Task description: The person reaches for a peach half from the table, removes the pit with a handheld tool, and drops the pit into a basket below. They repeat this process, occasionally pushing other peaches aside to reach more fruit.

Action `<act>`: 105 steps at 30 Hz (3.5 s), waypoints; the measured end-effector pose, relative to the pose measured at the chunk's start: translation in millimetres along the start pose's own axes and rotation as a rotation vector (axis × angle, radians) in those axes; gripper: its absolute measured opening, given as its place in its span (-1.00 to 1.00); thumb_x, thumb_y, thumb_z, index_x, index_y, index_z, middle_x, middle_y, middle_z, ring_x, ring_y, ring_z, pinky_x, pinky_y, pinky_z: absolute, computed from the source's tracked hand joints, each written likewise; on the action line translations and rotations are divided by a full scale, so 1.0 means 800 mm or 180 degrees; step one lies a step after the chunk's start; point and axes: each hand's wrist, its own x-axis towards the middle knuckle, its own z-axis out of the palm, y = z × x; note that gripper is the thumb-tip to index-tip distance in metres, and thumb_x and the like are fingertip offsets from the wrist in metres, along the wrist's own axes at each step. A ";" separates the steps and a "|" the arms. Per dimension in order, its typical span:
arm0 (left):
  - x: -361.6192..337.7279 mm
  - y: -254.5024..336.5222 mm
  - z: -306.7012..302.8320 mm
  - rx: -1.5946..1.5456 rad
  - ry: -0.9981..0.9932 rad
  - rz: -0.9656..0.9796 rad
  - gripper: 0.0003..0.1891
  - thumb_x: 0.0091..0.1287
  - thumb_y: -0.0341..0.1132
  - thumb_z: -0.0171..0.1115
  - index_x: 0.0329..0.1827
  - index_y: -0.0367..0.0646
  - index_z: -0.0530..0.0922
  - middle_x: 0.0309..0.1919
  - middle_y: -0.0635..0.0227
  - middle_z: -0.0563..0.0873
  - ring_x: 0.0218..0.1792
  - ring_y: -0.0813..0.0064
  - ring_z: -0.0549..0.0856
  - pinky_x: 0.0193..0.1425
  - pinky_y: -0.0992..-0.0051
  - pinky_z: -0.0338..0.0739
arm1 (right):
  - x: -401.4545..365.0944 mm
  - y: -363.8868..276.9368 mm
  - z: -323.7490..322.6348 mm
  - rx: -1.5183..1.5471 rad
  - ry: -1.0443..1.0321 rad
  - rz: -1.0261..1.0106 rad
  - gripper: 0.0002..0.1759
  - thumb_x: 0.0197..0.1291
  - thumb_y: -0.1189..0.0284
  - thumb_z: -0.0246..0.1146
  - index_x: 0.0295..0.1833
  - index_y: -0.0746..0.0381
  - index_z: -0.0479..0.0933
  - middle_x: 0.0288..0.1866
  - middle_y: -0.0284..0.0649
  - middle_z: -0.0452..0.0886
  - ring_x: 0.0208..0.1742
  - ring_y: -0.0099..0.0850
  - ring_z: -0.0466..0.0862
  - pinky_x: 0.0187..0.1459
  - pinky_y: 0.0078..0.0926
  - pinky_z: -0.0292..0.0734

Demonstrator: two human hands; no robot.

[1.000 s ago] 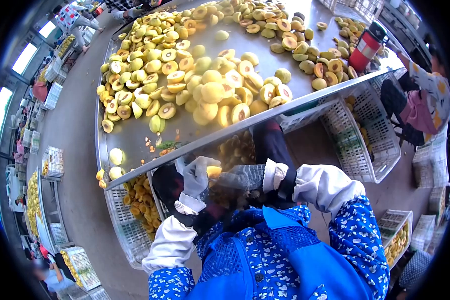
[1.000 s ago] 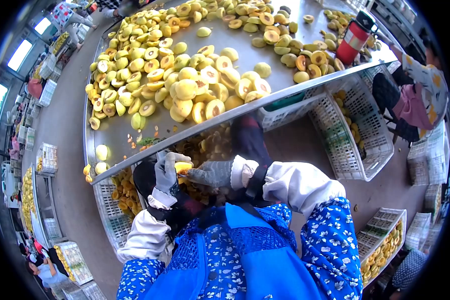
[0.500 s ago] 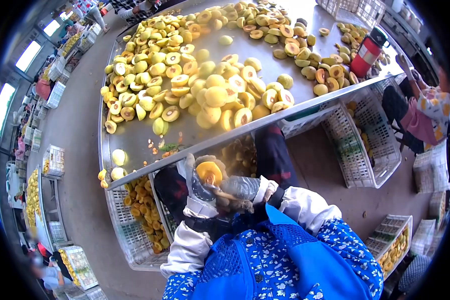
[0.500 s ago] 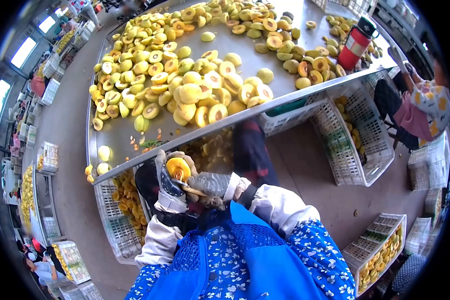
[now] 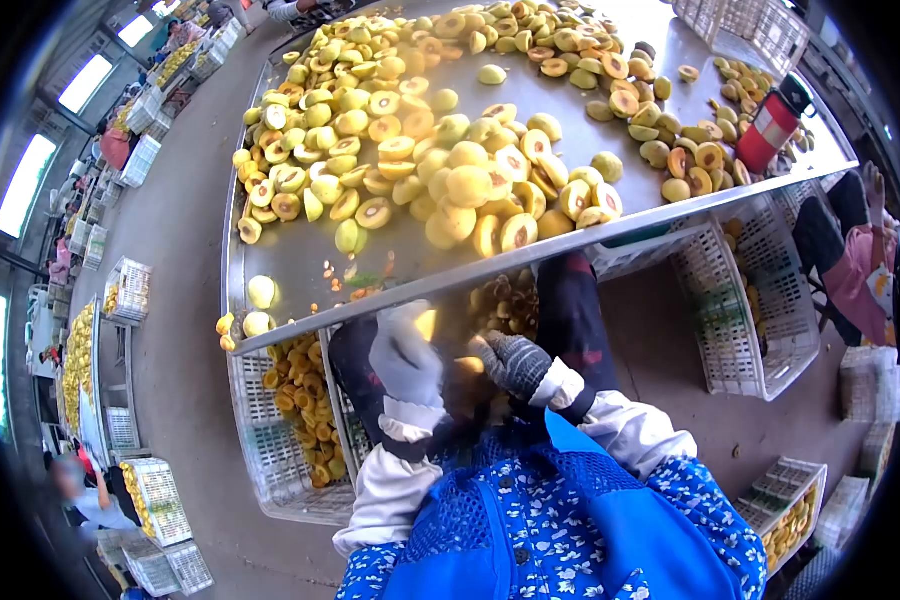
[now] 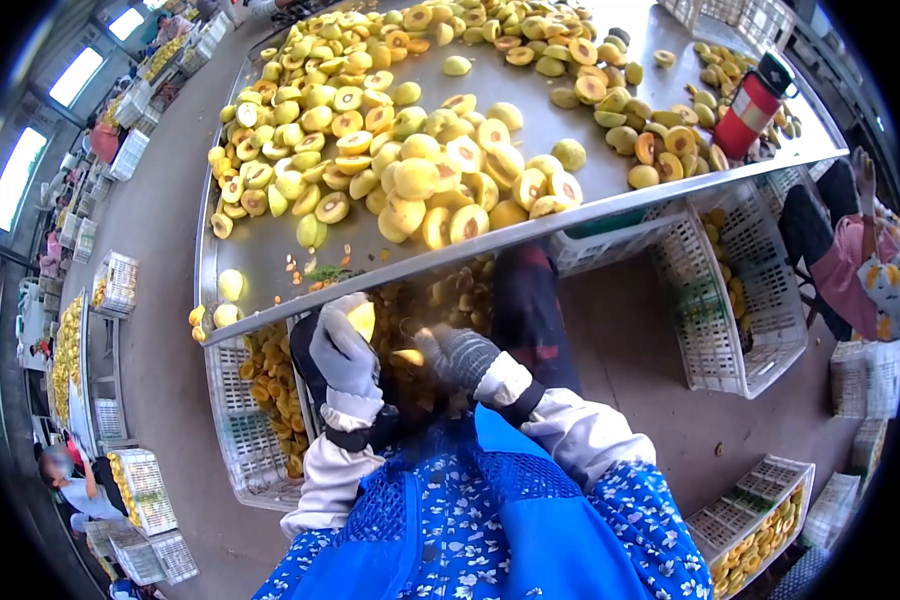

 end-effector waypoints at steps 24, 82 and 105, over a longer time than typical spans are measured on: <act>0.218 -0.201 -0.012 0.2132 -0.1984 -0.1005 -0.32 0.06 0.04 0.36 0.16 -0.17 0.37 -0.09 0.13 0.64 -0.11 0.21 0.67 -0.03 0.31 0.57 | 0.012 0.033 0.001 -0.0429 -0.0102 -0.0095 -0.56 0.29 0.02 0.05 -0.17 0.23 0.43 -0.48 0.09 0.60 -0.41 0.10 0.60 -0.35 0.09 0.45; -0.020 -0.069 0.051 -0.1467 0.0105 -0.1191 -0.65 0.36 -0.22 -0.14 -0.31 -0.29 0.57 -0.32 0.28 0.66 -0.32 0.45 0.64 -0.15 0.49 0.55 | 0.020 -0.014 0.001 0.1791 -0.0605 -0.0365 -0.44 0.43 0.01 -0.15 -0.24 0.27 0.51 -0.56 -0.31 0.50 -0.59 -0.51 0.40 -0.53 -0.51 0.35; 0.003 -0.039 0.043 -0.1859 -0.0834 -0.1160 -0.59 0.39 -0.16 -0.09 -0.32 -0.36 0.60 -0.38 0.21 0.70 -0.35 0.41 0.69 -0.22 0.50 0.58 | 0.012 -0.015 -0.029 0.2955 -0.1472 0.0678 -0.40 0.30 -0.18 -0.03 -0.46 0.14 0.41 -0.71 -0.39 0.39 -0.77 -0.59 0.34 -0.74 -0.63 0.18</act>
